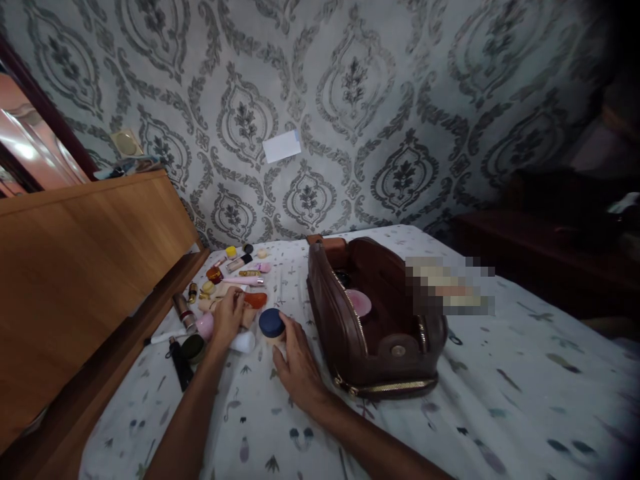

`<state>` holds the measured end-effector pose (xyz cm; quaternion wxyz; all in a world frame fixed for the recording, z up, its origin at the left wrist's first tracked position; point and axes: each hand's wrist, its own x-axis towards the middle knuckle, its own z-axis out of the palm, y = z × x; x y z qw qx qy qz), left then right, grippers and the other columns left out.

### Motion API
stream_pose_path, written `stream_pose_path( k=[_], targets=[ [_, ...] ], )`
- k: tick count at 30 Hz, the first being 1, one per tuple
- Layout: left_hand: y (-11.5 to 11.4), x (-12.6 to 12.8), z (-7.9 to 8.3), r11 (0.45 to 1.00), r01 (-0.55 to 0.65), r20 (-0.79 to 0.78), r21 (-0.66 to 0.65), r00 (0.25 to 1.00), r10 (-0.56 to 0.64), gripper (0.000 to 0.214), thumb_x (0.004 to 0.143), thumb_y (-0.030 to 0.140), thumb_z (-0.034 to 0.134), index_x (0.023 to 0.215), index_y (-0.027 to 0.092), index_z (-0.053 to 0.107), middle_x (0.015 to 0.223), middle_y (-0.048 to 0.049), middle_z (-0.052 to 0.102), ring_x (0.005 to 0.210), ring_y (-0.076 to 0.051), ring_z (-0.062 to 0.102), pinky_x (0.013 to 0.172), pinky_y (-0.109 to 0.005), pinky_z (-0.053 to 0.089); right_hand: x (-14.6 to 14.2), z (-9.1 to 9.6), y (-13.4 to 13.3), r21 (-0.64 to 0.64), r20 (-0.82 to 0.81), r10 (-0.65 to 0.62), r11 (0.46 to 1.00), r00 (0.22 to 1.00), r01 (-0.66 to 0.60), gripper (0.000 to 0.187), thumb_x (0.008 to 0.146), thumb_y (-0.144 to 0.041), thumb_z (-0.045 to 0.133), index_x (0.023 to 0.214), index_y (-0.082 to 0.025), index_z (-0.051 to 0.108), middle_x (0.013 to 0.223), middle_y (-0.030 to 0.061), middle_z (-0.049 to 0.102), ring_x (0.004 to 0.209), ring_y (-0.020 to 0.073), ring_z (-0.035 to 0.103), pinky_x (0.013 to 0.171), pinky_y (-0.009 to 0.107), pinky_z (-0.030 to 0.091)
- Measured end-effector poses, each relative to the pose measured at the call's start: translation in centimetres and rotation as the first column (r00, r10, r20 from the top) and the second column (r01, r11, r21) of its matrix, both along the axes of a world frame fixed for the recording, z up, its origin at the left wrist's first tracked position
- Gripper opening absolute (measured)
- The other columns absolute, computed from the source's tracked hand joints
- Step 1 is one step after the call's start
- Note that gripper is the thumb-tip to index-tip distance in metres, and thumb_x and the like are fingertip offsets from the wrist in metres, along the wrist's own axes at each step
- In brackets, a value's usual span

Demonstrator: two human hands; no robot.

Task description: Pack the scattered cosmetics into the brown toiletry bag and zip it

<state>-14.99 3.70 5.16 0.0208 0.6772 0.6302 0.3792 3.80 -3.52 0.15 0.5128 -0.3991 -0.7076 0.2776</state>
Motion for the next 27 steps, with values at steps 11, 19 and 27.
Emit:
stream_pose_path(
  k=[11,19,27],
  targets=[
    [0.3,-0.3,-0.5,1.000,-0.010,0.052,0.005,0.999,0.010,0.028,0.089,0.046,0.042,0.090,0.021,0.056,0.079,-0.0025,0.066,0.072,-0.020,0.062,0.067,-0.031,0.045,-0.3,-0.1,-0.3,0.007,0.009,-0.045,0.999,0.999,0.045,0.069,0.077,-0.006,0.045,0.144,-0.014,0.032,0.139,0.0154,0.048,0.131,0.0251,0.044,0.111,0.047,0.038],
    [0.0,-0.3,-0.5,0.999,-0.002,0.011,0.033,1.000,0.001,0.028,0.088,0.048,0.043,0.087,0.022,0.055,0.074,-0.0013,0.064,0.070,-0.021,0.061,0.068,-0.032,0.046,-0.6,-0.3,-0.6,-0.088,0.005,-0.060,0.994,0.998,0.060,0.075,0.076,-0.005,0.048,0.147,-0.020,0.031,0.142,0.0134,0.046,0.133,0.0266,0.041,0.112,0.048,0.037],
    [-1.8,0.8,3.7,0.997,0.027,0.148,0.075,0.988,-0.038,0.036,0.082,0.056,0.048,0.087,0.021,0.054,0.067,-0.0002,0.060,0.061,-0.018,0.056,0.054,-0.027,0.044,-0.7,-0.1,-0.7,-0.146,0.052,-0.051,0.988,0.997,0.058,0.075,0.076,-0.006,0.050,0.148,-0.013,0.031,0.149,0.0178,0.039,0.141,0.0296,0.033,0.114,0.050,0.032]
  ],
)
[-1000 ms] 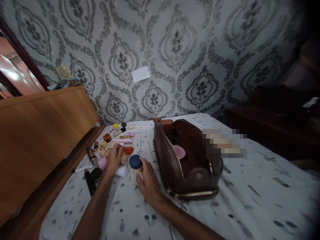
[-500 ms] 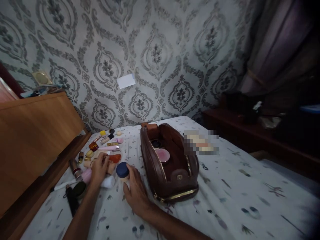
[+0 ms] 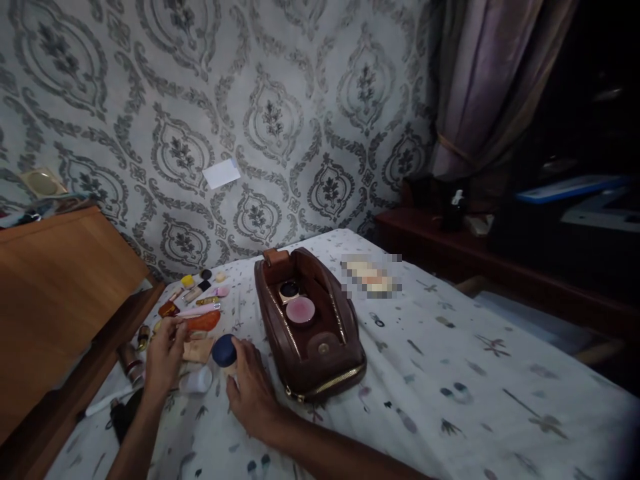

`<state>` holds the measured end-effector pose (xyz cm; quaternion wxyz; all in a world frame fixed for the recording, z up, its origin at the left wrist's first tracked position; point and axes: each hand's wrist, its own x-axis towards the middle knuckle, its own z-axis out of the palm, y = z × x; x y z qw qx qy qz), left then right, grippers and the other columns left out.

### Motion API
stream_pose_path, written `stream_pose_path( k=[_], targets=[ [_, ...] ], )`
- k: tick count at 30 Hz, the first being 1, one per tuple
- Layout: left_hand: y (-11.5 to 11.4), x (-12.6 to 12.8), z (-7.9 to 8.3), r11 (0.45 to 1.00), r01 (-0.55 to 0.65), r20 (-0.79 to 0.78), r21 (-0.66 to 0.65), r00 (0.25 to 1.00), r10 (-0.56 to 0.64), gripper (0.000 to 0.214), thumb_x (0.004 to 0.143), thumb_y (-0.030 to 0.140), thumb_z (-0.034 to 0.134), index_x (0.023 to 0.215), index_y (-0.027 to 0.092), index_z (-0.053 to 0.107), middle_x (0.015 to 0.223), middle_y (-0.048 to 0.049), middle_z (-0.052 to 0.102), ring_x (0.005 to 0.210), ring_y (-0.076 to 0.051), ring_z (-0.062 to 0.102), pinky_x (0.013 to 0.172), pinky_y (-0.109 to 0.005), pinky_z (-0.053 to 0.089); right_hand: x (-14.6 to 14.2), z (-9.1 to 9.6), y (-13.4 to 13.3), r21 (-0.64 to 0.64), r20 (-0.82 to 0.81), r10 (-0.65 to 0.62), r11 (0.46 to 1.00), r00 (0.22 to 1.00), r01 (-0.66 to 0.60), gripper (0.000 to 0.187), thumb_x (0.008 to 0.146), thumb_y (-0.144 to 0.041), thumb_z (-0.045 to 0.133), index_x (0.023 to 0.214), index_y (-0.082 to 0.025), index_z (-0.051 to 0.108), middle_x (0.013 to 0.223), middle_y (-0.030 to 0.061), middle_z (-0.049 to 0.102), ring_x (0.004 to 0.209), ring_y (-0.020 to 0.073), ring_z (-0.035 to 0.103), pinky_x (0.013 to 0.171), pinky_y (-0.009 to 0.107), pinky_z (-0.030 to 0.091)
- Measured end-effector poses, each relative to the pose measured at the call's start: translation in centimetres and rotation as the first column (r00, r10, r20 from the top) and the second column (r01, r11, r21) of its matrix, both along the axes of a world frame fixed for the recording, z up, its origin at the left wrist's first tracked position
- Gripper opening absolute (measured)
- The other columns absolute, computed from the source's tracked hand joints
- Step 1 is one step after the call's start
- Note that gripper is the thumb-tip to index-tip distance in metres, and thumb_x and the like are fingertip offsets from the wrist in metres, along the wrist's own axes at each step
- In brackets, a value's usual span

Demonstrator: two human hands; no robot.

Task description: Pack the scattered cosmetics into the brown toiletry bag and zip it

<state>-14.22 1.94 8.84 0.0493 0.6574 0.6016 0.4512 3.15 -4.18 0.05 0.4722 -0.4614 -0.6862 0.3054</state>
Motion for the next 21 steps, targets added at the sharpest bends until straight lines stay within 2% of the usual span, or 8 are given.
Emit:
stream_pose_path(
  k=[5,9,11,16,21],
  targets=[
    [-2.5,3.7,5.2,0.996,0.079,0.141,0.040,0.986,-0.084,0.037,0.079,0.055,0.058,0.087,0.019,0.056,0.065,0.0016,0.059,0.053,-0.013,0.051,0.049,-0.023,0.042,-0.1,-0.6,0.0,0.009,-0.007,0.014,1.000,1.000,-0.014,0.074,0.079,-0.007,0.049,0.150,-0.015,0.028,0.151,0.0179,0.037,0.142,0.0296,0.032,0.115,0.051,0.031],
    [-4.1,7.7,9.0,0.982,0.154,0.173,0.109,0.970,-0.171,0.034,0.080,0.051,0.060,0.090,0.019,0.059,0.065,0.0026,0.058,0.055,-0.013,0.051,0.050,-0.022,0.043,-0.4,-1.3,0.1,0.071,-0.028,-0.023,0.997,0.999,0.025,0.078,0.078,-0.007,0.051,0.151,-0.021,0.026,0.151,0.0150,0.038,0.141,0.0296,0.032,0.113,0.051,0.035],
    [-4.3,9.6,10.4,0.970,0.215,0.154,0.114,0.961,-0.231,0.032,0.081,0.049,0.060,0.094,0.019,0.060,0.067,0.0024,0.058,0.055,-0.012,0.051,0.050,-0.022,0.043,-0.4,-1.5,0.1,0.084,-0.019,-0.024,0.996,1.000,0.025,0.078,0.078,-0.008,0.050,0.151,-0.019,0.026,0.151,0.0161,0.038,0.141,0.0307,0.032,0.112,0.052,0.035],
    [-4.1,13.8,12.8,0.923,0.378,-0.015,0.075,0.926,-0.378,0.029,0.086,0.045,0.056,0.097,0.019,0.062,0.073,0.0007,0.061,0.059,-0.013,0.054,0.054,-0.022,0.044,-0.2,-1.3,0.1,0.079,0.000,-0.002,0.997,1.000,0.002,0.073,0.083,-0.011,0.047,0.151,-0.017,0.024,0.152,0.0176,0.036,0.142,0.0306,0.032,0.113,0.050,0.034],
    [-3.8,17.5,13.3,0.857,0.515,-0.321,-0.025,0.808,-0.494,0.022,0.089,0.039,0.051,0.088,0.021,0.064,0.077,0.0002,0.065,0.069,-0.016,0.059,0.062,-0.025,0.044,-0.6,-1.3,0.2,0.081,0.004,-0.018,0.997,1.000,0.018,0.072,0.081,-0.009,0.046,0.150,-0.016,0.027,0.150,0.0174,0.039,0.142,0.0314,0.033,0.113,0.053,0.034]
  ],
)
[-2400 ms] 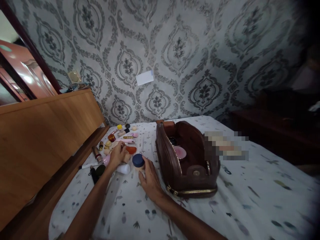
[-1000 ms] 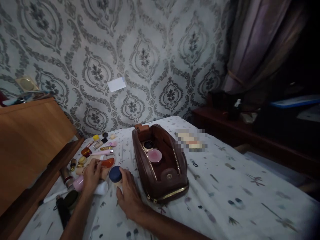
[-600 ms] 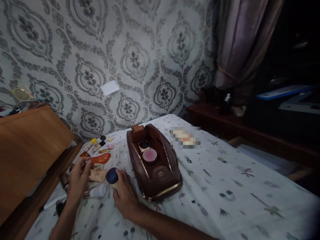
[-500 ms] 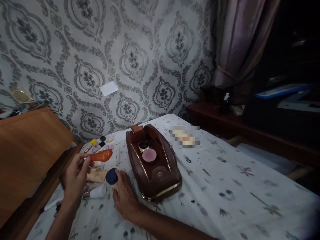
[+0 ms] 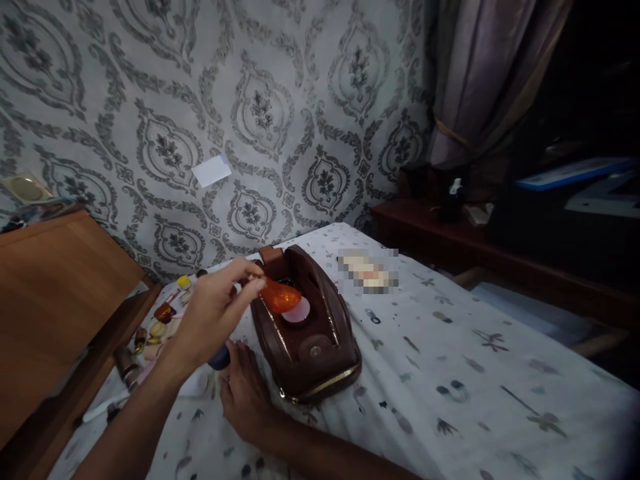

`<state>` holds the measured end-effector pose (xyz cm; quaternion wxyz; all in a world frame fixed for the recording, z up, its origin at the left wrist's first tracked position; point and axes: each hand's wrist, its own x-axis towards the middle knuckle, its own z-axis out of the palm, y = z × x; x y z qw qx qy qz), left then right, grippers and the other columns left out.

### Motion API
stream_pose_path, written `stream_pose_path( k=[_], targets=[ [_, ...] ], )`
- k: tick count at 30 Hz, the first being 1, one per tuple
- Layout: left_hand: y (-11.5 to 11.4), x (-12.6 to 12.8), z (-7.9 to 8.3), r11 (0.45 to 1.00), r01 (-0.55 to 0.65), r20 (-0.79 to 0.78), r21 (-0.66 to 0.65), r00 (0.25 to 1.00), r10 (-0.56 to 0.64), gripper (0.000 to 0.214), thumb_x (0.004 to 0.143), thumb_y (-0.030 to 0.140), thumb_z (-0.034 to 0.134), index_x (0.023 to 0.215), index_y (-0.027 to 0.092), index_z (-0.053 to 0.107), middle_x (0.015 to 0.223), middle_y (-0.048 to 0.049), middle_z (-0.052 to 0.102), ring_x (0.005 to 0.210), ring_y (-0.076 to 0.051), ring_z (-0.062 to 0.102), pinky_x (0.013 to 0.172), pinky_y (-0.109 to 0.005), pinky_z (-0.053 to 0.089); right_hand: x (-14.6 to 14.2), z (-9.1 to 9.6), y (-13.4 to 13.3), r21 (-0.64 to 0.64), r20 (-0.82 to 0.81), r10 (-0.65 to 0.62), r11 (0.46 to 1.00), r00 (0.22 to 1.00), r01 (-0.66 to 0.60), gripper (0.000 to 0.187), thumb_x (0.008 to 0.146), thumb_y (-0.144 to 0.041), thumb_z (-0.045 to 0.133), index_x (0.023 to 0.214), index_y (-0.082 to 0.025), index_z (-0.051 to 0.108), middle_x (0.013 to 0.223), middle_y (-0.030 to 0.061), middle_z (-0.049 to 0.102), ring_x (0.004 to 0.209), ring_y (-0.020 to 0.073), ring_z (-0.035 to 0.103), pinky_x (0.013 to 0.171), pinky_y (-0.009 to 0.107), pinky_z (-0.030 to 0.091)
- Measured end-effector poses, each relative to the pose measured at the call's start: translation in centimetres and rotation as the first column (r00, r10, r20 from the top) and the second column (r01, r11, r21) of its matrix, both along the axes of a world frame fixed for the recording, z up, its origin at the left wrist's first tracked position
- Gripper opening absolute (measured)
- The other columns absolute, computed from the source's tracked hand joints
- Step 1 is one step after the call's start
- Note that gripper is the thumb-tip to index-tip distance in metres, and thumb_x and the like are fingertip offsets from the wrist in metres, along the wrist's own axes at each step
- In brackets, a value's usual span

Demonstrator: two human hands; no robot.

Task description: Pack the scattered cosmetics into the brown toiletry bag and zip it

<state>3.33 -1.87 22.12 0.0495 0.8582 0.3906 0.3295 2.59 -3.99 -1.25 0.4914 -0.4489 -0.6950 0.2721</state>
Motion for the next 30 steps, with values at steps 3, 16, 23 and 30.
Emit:
stream_pose_path(
  k=[3,16,23,30],
  targets=[
    [0.3,1.6,-0.7,1.000,0.015,-0.206,0.018,0.978,-0.011,0.020,0.089,0.039,0.052,0.082,0.023,0.063,0.073,0.0006,0.064,0.068,-0.017,0.059,0.064,-0.028,0.043,0.0,0.4,0.0,-0.013,0.013,-0.017,1.000,1.000,0.017,0.069,0.078,-0.008,0.048,0.145,-0.016,0.035,0.144,0.0172,0.046,0.136,0.0325,0.040,0.109,0.055,0.038],
    [1.3,3.6,-1.0,0.994,0.039,-0.741,-0.098,0.664,-0.099,0.012,0.089,0.022,0.052,0.083,0.021,0.062,0.080,-0.0038,0.066,0.084,-0.022,0.062,0.076,-0.032,0.042,0.5,1.7,0.0,0.009,-0.031,0.025,1.000,0.999,-0.024,0.061,0.081,-0.012,0.046,0.142,-0.011,0.039,0.134,0.0193,0.052,0.130,0.0305,0.043,0.106,0.052,0.039],
    [2.8,4.2,-1.2,0.983,0.037,-0.831,-0.182,0.528,-0.174,0.017,0.081,0.019,0.052,0.089,0.022,0.067,0.090,-0.0056,0.073,0.086,-0.023,0.067,0.068,-0.029,0.042,0.3,1.7,0.0,-0.050,0.033,-0.021,0.998,0.999,0.023,0.067,0.078,-0.012,0.047,0.144,-0.007,0.034,0.142,0.0213,0.045,0.136,0.0317,0.036,0.112,0.053,0.033],
    [3.5,5.4,-0.8,0.949,-0.007,-0.880,-0.316,0.375,-0.290,0.018,0.072,0.019,0.056,0.084,0.022,0.069,0.089,-0.0058,0.073,0.081,-0.023,0.067,0.062,-0.028,0.042,0.0,0.6,0.0,-0.118,0.061,0.026,0.993,0.998,-0.018,0.071,0.082,-0.014,0.049,0.150,-0.014,0.029,0.151,0.0195,0.037,0.142,0.0327,0.031,0.114,0.054,0.032]
  ],
)
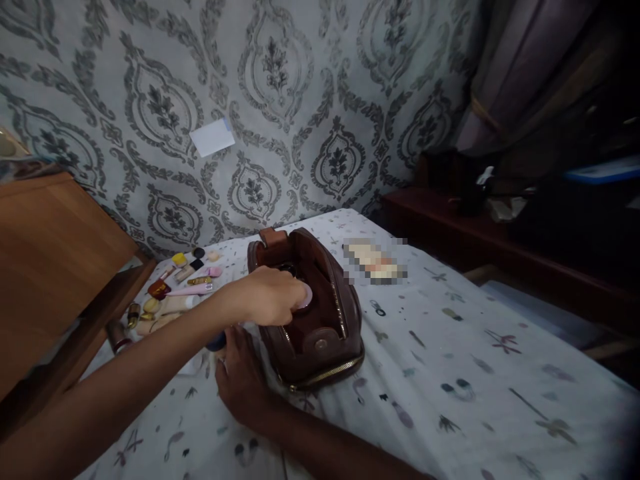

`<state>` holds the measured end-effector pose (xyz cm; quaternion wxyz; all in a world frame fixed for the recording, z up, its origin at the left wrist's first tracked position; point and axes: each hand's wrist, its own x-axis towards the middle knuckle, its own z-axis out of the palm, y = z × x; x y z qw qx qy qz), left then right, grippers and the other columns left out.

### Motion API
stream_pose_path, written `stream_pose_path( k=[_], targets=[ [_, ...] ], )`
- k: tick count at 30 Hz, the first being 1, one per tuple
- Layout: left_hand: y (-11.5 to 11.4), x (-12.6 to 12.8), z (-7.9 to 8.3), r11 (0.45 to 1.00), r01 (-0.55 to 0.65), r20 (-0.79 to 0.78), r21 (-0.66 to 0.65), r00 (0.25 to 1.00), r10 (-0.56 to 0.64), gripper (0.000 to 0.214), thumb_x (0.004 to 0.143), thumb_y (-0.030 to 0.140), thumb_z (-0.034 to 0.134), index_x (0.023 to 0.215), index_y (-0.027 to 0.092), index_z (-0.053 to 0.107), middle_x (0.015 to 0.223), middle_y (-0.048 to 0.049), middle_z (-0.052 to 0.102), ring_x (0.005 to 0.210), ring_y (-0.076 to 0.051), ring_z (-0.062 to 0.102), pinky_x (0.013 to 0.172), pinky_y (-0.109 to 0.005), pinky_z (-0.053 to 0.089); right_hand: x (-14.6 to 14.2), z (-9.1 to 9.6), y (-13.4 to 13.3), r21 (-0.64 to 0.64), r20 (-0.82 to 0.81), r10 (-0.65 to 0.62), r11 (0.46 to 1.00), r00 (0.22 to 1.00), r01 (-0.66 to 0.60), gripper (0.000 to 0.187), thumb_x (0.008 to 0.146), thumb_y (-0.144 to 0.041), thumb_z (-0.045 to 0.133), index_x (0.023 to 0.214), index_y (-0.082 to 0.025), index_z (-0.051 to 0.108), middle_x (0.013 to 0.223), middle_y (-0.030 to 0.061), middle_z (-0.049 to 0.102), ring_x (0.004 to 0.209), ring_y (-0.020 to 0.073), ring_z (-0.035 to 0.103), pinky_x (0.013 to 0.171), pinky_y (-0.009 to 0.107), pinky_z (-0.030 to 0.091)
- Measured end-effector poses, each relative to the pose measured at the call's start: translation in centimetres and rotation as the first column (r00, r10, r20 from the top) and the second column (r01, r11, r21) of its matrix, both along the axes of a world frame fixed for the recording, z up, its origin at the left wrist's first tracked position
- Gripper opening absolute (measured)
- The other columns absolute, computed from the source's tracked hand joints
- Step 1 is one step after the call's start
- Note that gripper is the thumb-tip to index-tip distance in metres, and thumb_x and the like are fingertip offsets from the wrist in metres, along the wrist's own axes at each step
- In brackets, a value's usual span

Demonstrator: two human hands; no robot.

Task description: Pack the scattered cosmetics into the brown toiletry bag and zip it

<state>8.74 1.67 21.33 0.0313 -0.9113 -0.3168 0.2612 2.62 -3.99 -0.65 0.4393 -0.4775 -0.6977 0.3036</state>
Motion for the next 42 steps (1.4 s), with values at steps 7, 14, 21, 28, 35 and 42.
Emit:
stream_pose_path(
  k=[7,14,21,28,35,42],
  targets=[
    [0.9,1.6,0.5,0.988,0.023,-0.182,-0.156,0.982,-0.052,0.026,0.071,0.025,0.063,0.095,0.020,0.071,0.089,-0.0055,0.071,0.072,-0.019,0.062,0.056,-0.025,0.040,0.2,-0.2,-0.2,0.016,-0.045,0.036,0.999,0.998,-0.036,0.070,0.085,-0.015,0.046,0.152,-0.013,0.023,0.156,0.0188,0.029,0.145,0.0302,0.024,0.115,0.053,0.030],
    [1.0,1.9,0.5,0.976,0.100,-0.205,-0.194,0.969,-0.140,0.020,0.076,0.023,0.058,0.086,0.015,0.073,0.083,-0.0066,0.072,0.065,-0.017,0.058,0.052,-0.025,0.036,0.8,1.2,-0.2,-0.078,-0.048,0.073,0.994,0.996,-0.077,0.071,0.084,-0.014,0.046,0.151,-0.013,0.024,0.155,0.0191,0.028,0.146,0.0306,0.022,0.116,0.053,0.026],
    [1.1,1.0,0.1,0.981,0.114,-0.109,-0.160,0.985,-0.132,0.021,0.075,0.027,0.060,0.088,0.018,0.074,0.084,-0.0052,0.072,0.069,-0.018,0.060,0.054,-0.026,0.036,1.1,2.1,-0.3,-0.132,-0.053,0.108,0.985,0.993,-0.114,0.071,0.084,-0.012,0.046,0.151,-0.009,0.024,0.156,0.0220,0.024,0.146,0.0316,0.019,0.118,0.054,0.021],
    [1.4,1.4,-0.2,0.970,0.086,-0.152,-0.229,0.981,-0.123,0.022,0.075,0.034,0.061,0.086,0.018,0.072,0.079,-0.0029,0.069,0.063,-0.016,0.055,0.053,-0.025,0.035,1.1,1.6,-0.2,-0.083,-0.049,0.091,0.992,0.995,-0.095,0.070,0.083,-0.013,0.047,0.150,-0.010,0.026,0.154,0.0213,0.029,0.145,0.0304,0.023,0.116,0.054,0.025],
    [1.4,1.5,-0.4,0.960,0.042,-0.113,-0.278,0.991,-0.076,0.024,0.070,0.025,0.063,0.092,0.020,0.071,0.084,-0.0014,0.068,0.068,-0.016,0.057,0.056,-0.024,0.038,0.8,1.0,-0.1,-0.030,-0.038,0.059,0.998,0.998,-0.060,0.070,0.083,-0.013,0.048,0.150,-0.013,0.027,0.152,0.0200,0.033,0.143,0.0313,0.028,0.115,0.055,0.028],
    [1.6,1.8,-0.6,0.931,-0.078,-0.162,-0.357,0.987,0.021,0.028,0.065,0.026,0.069,0.092,0.020,0.070,0.080,-0.0004,0.068,0.066,-0.016,0.058,0.058,-0.024,0.043,0.9,1.3,-0.2,-0.043,-0.014,0.072,0.996,0.997,-0.072,0.070,0.084,-0.014,0.047,0.150,-0.011,0.026,0.153,0.0205,0.031,0.144,0.0316,0.026,0.116,0.055,0.026]
  ],
)
